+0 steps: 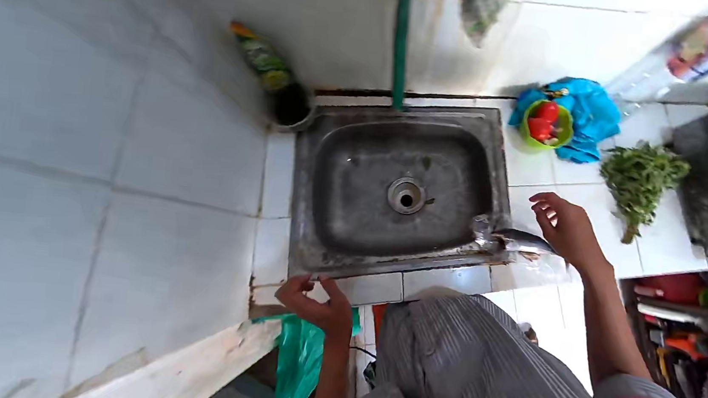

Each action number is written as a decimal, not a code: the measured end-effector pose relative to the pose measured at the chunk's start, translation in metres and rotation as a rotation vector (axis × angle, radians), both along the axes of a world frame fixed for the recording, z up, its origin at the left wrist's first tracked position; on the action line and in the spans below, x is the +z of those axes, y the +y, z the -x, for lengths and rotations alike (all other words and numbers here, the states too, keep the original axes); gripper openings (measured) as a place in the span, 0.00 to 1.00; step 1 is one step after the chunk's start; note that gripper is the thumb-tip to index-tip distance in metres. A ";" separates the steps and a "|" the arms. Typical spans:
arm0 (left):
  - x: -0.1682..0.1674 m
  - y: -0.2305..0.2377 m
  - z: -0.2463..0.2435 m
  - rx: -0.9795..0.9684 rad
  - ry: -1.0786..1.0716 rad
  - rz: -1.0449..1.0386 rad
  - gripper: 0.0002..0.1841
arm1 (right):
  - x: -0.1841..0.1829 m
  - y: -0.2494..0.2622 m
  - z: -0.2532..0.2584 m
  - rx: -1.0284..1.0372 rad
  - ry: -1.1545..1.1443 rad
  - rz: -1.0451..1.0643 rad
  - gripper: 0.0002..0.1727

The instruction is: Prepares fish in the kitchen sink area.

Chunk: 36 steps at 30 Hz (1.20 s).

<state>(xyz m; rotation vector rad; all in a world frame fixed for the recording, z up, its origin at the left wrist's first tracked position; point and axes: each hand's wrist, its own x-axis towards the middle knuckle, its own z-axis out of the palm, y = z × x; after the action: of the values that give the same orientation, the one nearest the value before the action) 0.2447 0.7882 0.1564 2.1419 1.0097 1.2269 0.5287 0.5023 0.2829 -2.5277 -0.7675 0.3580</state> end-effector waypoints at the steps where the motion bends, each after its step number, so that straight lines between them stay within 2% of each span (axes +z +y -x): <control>1: 0.010 0.003 -0.020 -0.104 0.011 0.003 0.17 | -0.004 -0.009 0.001 -0.041 0.021 0.041 0.16; 4: 0.030 0.001 -0.074 -0.430 0.097 0.104 0.18 | -0.021 -0.029 0.008 -0.112 0.064 0.066 0.15; 6: 0.040 -0.008 -0.107 -0.644 0.251 0.287 0.20 | -0.037 -0.037 0.009 -0.102 0.106 0.070 0.17; 9: 0.030 -0.032 -0.153 -0.920 0.549 0.529 0.23 | -0.078 -0.044 0.009 -0.004 0.065 0.080 0.30; 11: 0.016 -0.053 -0.179 -1.003 0.738 0.611 0.23 | -0.101 -0.046 0.009 0.048 0.026 0.113 0.35; 13: 0.004 -0.074 -0.199 -1.032 0.862 0.648 0.25 | -0.110 -0.044 0.008 0.070 0.045 0.138 0.36; 18: -0.016 -0.102 -0.229 -1.032 0.937 0.653 0.23 | -0.122 -0.041 0.009 0.090 -0.012 0.156 0.34; 23: -0.002 -0.106 -0.250 -1.071 0.828 0.558 0.19 | -0.134 -0.039 0.007 0.066 -0.094 0.147 0.35; 28: 0.012 -0.112 -0.274 -1.133 0.693 0.450 0.18 | -0.135 -0.052 -0.007 -0.113 -0.012 0.104 0.36; 32: 0.013 -0.121 -0.288 -1.119 0.736 0.372 0.18 | -0.159 -0.082 -0.027 -0.195 0.032 -0.158 0.35; 36: 0.007 -0.129 -0.292 -1.068 0.732 0.433 0.18 | -0.144 -0.102 -0.039 -0.207 0.144 -0.405 0.35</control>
<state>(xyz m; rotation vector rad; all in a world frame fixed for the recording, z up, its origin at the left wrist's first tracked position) 0.5369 0.6595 0.1639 2.2195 0.1721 -0.2653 0.5675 0.4002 0.1386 -2.1474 -0.4623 0.2772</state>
